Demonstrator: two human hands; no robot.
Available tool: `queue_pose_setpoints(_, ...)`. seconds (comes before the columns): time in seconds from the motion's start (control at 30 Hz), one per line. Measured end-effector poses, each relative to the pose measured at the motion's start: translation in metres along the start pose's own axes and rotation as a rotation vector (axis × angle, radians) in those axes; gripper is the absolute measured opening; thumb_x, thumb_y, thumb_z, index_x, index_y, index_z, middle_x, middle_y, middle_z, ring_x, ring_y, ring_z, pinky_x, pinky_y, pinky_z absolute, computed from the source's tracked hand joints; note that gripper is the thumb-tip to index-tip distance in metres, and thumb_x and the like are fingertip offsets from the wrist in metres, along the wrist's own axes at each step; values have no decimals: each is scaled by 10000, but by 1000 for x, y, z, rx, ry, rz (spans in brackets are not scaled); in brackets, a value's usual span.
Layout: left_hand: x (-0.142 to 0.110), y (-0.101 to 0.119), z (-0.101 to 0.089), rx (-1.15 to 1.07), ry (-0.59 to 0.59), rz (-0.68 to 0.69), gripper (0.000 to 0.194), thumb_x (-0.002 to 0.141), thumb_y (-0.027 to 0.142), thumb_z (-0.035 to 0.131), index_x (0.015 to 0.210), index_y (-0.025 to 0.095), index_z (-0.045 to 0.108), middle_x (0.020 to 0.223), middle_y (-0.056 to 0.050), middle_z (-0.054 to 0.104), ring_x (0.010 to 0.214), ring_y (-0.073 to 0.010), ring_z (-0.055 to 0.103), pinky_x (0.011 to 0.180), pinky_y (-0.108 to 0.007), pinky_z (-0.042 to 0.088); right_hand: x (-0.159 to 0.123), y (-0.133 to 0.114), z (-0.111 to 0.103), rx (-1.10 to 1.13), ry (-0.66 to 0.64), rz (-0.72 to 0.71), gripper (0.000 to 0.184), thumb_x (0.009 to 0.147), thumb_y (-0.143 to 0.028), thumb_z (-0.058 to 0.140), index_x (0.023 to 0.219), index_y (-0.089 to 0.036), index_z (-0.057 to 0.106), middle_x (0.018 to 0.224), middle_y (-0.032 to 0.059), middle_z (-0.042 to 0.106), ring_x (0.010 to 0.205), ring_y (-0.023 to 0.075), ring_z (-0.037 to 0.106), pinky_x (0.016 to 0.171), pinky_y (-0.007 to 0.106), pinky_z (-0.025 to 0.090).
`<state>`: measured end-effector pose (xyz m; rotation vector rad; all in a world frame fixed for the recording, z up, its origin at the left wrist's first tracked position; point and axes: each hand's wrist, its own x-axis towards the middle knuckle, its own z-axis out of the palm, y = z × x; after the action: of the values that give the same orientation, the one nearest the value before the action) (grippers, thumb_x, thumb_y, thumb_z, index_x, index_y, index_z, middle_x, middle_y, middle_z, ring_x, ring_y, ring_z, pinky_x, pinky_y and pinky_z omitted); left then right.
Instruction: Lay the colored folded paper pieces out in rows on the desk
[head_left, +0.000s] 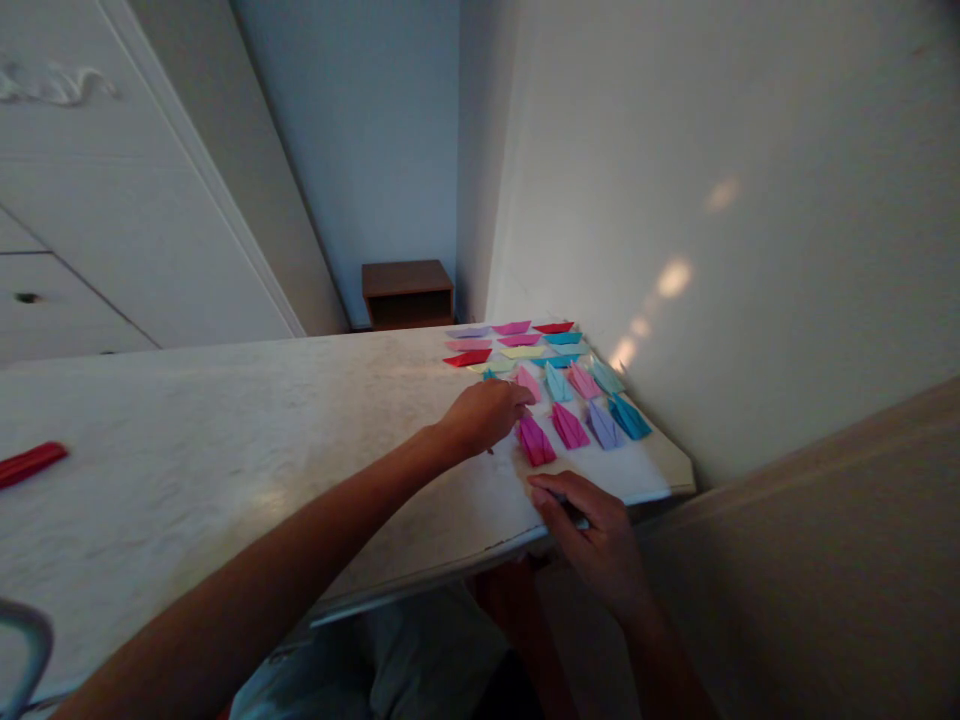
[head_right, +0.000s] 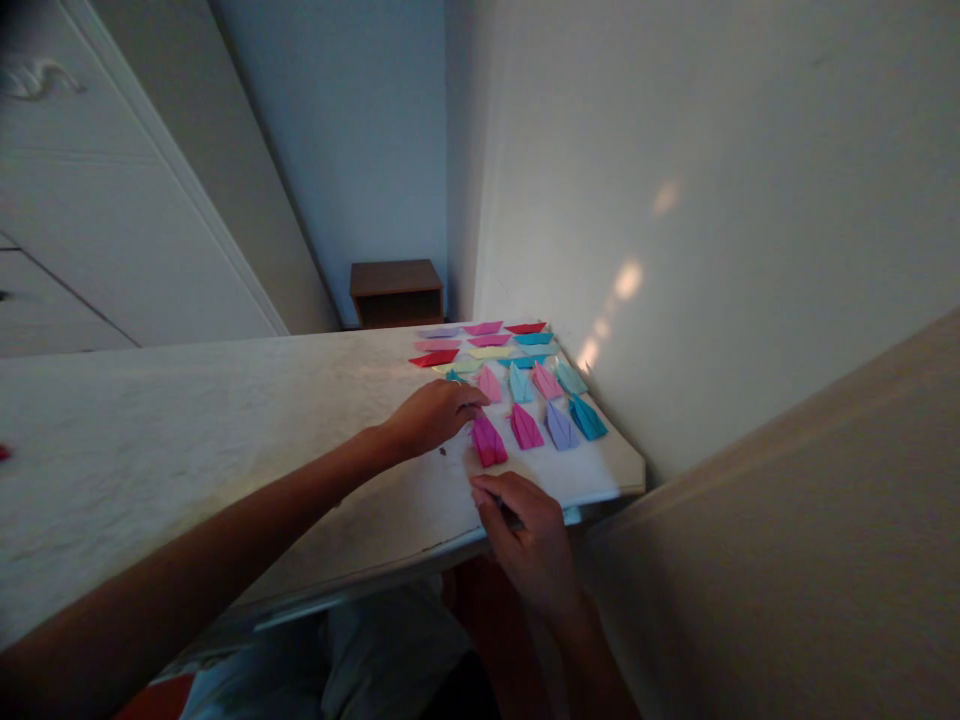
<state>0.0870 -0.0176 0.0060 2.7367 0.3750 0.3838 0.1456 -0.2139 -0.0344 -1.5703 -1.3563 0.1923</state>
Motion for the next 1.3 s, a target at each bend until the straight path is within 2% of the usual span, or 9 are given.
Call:
queue_pose_setpoints(0.1,-8,7,-4,88,65,54,257,938,186,489,1106,196,683,1113,-79,668,993,-217,637,838,-325,488,0,2,1,-1,-2,-29,126,916,-199,568,987,-200,673,912,14,677,840,109,626,755,202,479)
queue_pose_setpoints(0.2,-21,16,-10,178,101,118,262,969,225,441,1075,197,679,1083,-74,656,907,-188,641,730,-283,484,0,2,1,5,-19,-11,137,918,-193,567,1005,-207,671,930,13,678,858,111,628,774,208,480)
queue_pose_setpoints(0.3,-34,16,-10,274,10,257,225,961,249,466,1015,223,683,1094,-43,656,827,-165,641,585,-243,415,1,1,0,2,-31,0,146,918,-193,567,1019,-207,671,953,13,682,879,112,630,784,211,482)
queue_pose_setpoints(0.43,-43,7,0,267,-47,412,209,964,292,490,1079,271,664,1187,2,640,908,-149,643,523,-238,346,1,-1,-3,7,-56,25,174,923,-209,563,1051,-227,679,992,7,686,917,117,631,799,219,483)
queue_pose_setpoints(0.53,-41,6,6,273,-70,402,222,958,296,504,1118,258,652,1201,-5,642,888,-157,651,516,-250,336,2,0,-3,13,-67,49,175,920,-217,570,1051,-243,683,1006,-3,684,927,115,629,805,216,480)
queue_pose_setpoints(0.77,-37,12,9,239,-109,296,187,947,264,492,1019,181,644,959,-42,682,734,-163,634,524,-254,341,3,0,-3,10,-76,76,162,923,-229,564,1036,-234,680,991,1,679,905,120,626,790,217,478)
queue_pose_setpoints(1.07,-40,9,15,265,-44,312,191,975,286,450,1015,205,618,1096,-2,653,792,-157,637,476,-275,280,7,0,-5,29,-85,127,173,924,-265,562,1039,-212,680,1031,23,682,937,128,631,809,219,483)
queue_pose_setpoints(1.2,-47,14,8,286,-4,282,178,968,271,451,1037,209,603,1148,-8,634,792,-160,628,490,-259,318,10,0,-6,71,-89,192,200,917,-305,573,1041,-203,692,1024,35,690,933,145,638,820,242,492)
queue_pose_setpoints(1.3,-60,19,1,279,15,247,211,977,256,415,1042,197,606,1065,-22,646,756,-160,624,518,-262,362,11,0,-5,99,-78,254,248,907,-354,579,1059,-197,697,1038,52,691,927,168,644,825,278,504)
